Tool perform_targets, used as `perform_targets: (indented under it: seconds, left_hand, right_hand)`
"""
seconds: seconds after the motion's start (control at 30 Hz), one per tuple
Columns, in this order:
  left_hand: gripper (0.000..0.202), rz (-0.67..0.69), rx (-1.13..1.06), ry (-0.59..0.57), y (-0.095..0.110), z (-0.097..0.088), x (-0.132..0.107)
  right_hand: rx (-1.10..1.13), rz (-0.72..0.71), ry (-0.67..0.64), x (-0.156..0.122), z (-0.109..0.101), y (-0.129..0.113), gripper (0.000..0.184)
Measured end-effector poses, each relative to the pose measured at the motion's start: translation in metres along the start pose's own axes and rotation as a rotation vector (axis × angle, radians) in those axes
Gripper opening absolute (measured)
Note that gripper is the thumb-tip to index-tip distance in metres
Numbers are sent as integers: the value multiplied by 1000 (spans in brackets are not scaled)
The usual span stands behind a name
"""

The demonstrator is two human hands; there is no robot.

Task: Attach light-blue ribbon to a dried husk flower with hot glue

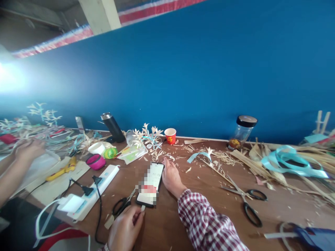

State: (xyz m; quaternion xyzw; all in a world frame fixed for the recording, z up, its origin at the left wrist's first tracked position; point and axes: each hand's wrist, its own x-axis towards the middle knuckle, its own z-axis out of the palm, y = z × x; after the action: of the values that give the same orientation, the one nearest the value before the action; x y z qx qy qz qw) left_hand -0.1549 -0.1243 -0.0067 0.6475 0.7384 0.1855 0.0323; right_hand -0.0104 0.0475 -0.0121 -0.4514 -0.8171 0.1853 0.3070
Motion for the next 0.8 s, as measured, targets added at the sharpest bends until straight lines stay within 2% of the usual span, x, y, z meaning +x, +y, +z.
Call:
perform_targets:
  seconds: [0.23,0.43,0.8]
  left_hand:
    - [19,31,15,26,-5,0,0]
    - [19,54,11,60,-5,0,0]
    - [34,30,-33,170,-6,9,0]
  right_hand:
    - [-14,-30,37,-1,6,6,54]
    - [-45,-26,30,-1,0,1,57]
    - [-59,-40,18,-2,1,2,54]
